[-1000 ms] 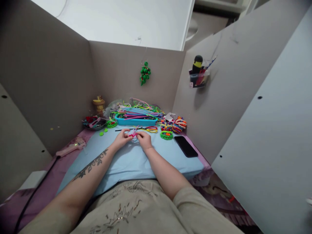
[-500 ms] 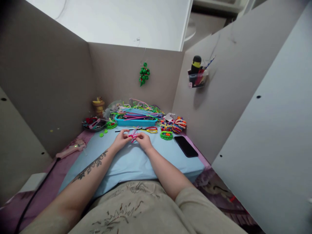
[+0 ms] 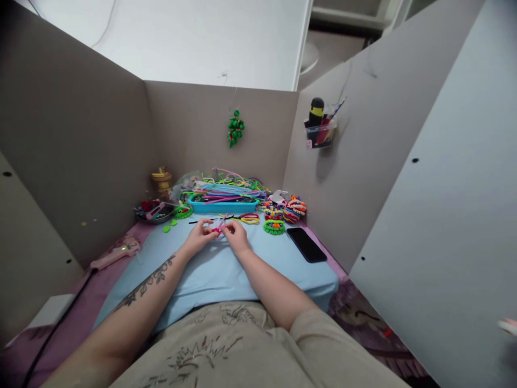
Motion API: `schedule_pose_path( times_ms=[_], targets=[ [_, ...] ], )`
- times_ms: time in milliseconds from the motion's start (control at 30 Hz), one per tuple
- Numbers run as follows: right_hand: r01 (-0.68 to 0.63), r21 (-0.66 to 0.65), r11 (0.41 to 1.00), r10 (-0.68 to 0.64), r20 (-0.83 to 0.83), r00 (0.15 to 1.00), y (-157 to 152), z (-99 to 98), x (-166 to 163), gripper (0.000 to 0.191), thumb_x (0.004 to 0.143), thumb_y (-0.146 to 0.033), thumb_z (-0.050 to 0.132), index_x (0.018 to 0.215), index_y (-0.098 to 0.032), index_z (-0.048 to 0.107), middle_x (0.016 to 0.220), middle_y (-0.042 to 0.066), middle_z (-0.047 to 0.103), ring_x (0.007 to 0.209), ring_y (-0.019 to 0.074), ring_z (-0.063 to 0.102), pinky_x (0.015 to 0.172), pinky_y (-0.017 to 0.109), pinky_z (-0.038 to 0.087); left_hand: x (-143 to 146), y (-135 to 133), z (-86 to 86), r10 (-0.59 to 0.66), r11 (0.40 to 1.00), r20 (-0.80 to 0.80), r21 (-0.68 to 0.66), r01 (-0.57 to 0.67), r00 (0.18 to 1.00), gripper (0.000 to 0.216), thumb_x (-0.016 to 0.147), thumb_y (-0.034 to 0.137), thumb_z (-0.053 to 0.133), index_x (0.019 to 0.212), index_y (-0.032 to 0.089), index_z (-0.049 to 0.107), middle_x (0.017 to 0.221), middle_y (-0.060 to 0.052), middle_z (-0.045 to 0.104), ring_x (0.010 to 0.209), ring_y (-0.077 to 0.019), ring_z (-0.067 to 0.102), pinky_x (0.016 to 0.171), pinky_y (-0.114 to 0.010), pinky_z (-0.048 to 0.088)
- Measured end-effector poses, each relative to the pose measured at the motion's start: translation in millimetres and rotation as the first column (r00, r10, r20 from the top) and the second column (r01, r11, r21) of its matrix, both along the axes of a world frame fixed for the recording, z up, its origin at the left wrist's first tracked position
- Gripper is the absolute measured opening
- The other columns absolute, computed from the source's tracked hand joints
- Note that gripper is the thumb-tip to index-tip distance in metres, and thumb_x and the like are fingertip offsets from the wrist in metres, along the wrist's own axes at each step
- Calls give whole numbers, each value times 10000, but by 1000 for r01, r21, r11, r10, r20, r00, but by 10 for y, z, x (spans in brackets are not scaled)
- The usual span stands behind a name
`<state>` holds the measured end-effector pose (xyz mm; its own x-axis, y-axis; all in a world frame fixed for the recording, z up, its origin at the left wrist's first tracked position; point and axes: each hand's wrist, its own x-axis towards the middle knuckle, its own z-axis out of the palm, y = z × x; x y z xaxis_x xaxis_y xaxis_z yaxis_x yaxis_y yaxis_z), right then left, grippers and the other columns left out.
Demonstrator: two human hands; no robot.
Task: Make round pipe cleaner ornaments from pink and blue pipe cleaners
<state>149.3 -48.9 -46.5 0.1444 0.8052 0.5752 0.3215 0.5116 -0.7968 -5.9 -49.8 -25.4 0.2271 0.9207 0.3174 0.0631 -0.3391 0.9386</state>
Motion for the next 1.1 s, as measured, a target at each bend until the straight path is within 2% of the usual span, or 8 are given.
schedule_pose_path(
  times_ms=[233,400,600,833,967,1100],
  targets=[
    [-52,-70,996,55,41,998,-37,7,-24,210,745,-369,566,725,-196,682,700,15,667,684,169,582,683,285,443,-8,-5,2,15,1000,37,18,-15,999,461,617,331,692,967,188,427,547,86,504,476,-88,497,512,-205,370],
    [-134,-29,991,136,87,987,-1,-21,-26,147,728,-313,595,746,-213,701,759,18,697,740,183,608,735,305,453,-7,14,-16,67,997,23,43,-68,997,438,611,314,685,952,180,444,568,77,518,498,-90,505,533,-210,379],
    [-110,16,994,105,181,978,15,-36,-30,129,741,-228,566,689,-204,681,712,19,673,712,174,582,726,312,438,1,19,-42,223,955,-75,218,-202,972,392,612,273,673,945,192,483,623,45,582,618,-131,573,656,-253,425],
    [-80,21,997,71,284,956,64,-69,-34,164,752,-176,528,643,-201,649,673,16,633,722,181,536,749,326,403,33,-30,-35,330,893,-174,375,-248,928,356,667,285,649,972,211,479,725,8,645,708,-159,619,687,-264,425],
    [-62,-27,998,67,304,950,124,-126,-48,163,715,-126,527,748,-204,666,834,35,617,858,200,522,836,362,380,51,-49,-27,391,864,-200,417,-283,898,334,701,293,626,986,211,472,755,-6,638,741,-162,618,699,-267,431],
    [-70,-83,994,91,281,955,161,-172,-54,220,683,-111,544,844,-199,664,977,51,566,952,201,510,912,382,350,65,-55,-11,396,868,-204,401,-293,895,330,687,294,637,969,212,486,735,2,626,729,-161,609,707,-270,431]
  ],
)
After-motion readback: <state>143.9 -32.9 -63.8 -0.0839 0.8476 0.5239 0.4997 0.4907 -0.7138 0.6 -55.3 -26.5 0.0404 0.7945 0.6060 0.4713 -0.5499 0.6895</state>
